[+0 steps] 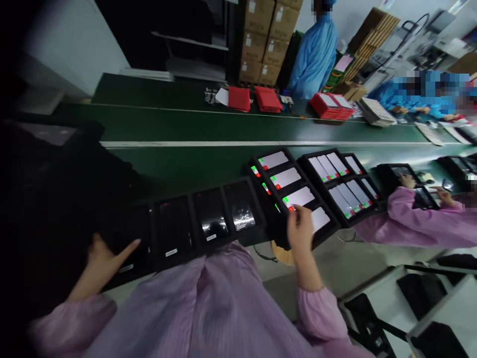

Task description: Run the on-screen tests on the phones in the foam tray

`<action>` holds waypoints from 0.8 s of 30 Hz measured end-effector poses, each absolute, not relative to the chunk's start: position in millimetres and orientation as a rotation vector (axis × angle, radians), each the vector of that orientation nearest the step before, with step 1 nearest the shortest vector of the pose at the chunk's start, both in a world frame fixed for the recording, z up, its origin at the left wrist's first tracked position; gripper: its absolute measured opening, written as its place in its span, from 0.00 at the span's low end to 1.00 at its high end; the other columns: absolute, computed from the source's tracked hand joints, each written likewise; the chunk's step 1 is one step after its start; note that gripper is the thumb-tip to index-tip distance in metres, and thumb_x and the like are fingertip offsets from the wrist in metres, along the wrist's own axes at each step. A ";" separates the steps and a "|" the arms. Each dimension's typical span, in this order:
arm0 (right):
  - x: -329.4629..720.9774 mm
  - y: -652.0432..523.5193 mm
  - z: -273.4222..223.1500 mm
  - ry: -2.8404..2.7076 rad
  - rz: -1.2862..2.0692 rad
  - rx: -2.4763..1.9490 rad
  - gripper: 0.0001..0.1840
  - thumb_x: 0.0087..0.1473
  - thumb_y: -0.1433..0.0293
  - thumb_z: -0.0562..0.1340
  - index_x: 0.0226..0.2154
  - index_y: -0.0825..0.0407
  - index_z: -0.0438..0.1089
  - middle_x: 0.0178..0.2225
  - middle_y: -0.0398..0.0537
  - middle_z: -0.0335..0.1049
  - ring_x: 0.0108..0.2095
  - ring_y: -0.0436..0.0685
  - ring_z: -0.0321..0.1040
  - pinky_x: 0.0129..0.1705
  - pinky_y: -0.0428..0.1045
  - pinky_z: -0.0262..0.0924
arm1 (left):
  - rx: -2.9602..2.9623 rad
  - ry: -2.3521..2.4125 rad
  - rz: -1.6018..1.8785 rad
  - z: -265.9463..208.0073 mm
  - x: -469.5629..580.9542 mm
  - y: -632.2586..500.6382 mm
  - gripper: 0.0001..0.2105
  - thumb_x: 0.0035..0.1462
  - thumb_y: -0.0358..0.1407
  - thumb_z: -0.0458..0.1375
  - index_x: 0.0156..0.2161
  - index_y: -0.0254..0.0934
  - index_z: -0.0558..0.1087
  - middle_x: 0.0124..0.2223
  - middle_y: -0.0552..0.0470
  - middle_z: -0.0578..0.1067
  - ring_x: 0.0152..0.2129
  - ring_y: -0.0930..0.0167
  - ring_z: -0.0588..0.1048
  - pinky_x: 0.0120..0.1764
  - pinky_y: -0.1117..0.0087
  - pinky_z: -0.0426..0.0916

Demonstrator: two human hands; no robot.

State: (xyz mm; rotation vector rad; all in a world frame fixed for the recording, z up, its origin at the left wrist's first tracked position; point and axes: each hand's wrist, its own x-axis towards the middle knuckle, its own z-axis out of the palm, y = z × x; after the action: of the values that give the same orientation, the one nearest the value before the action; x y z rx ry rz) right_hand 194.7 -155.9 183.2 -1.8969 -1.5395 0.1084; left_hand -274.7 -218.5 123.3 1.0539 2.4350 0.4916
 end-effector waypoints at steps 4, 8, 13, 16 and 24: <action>60.5 -152.1 157.3 -2.205 0.561 -1.313 0.14 0.63 0.66 0.59 0.46 0.47 0.79 0.53 0.56 0.74 0.58 0.65 0.67 0.59 0.65 0.64 | 1.034 2.500 0.381 134.0 -247.7 -206.7 0.51 0.51 0.54 0.60 0.72 0.29 0.46 0.70 0.20 0.53 0.67 0.37 0.56 0.60 0.34 0.59; -19.9 -165.7 135.1 -2.510 0.671 -1.210 0.21 0.61 0.66 0.63 0.54 0.57 0.76 0.68 0.65 0.59 0.72 0.73 0.44 0.68 0.70 0.54 | 1.068 2.510 0.324 137.1 -241.9 -207.2 0.51 0.52 0.52 0.61 0.73 0.30 0.46 0.72 0.21 0.47 0.67 0.37 0.54 0.60 0.32 0.57; -41.3 -164.5 131.1 -2.586 0.666 -1.306 0.29 0.60 0.65 0.63 0.58 0.67 0.70 0.73 0.73 0.45 0.74 0.80 0.34 0.68 0.77 0.48 | 1.180 2.527 0.300 128.8 -241.0 -209.8 0.50 0.51 0.52 0.63 0.73 0.33 0.48 0.72 0.23 0.46 0.66 0.37 0.55 0.59 0.32 0.57; -47.3 -159.9 129.4 -2.565 0.682 -1.326 0.31 0.60 0.64 0.62 0.60 0.69 0.68 0.74 0.73 0.41 0.74 0.80 0.32 0.68 0.78 0.47 | 1.135 2.565 0.324 126.7 -240.8 -206.4 0.48 0.53 0.51 0.61 0.73 0.35 0.48 0.72 0.25 0.48 0.64 0.38 0.58 0.56 0.33 0.61; -58.2 -158.3 124.5 -2.526 0.694 -1.299 0.36 0.61 0.61 0.61 0.63 0.69 0.64 0.75 0.69 0.39 0.75 0.79 0.28 0.70 0.77 0.43 | 1.119 2.630 0.410 125.7 -243.9 -190.9 0.47 0.54 0.51 0.60 0.72 0.31 0.49 0.68 0.24 0.55 0.61 0.39 0.61 0.53 0.36 0.64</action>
State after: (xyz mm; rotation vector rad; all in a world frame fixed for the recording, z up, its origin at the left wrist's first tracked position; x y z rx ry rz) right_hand -58.2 -158.3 124.5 -1.2989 -2.5262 0.6942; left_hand -243.9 -190.9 125.7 1.1190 2.6302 0.4102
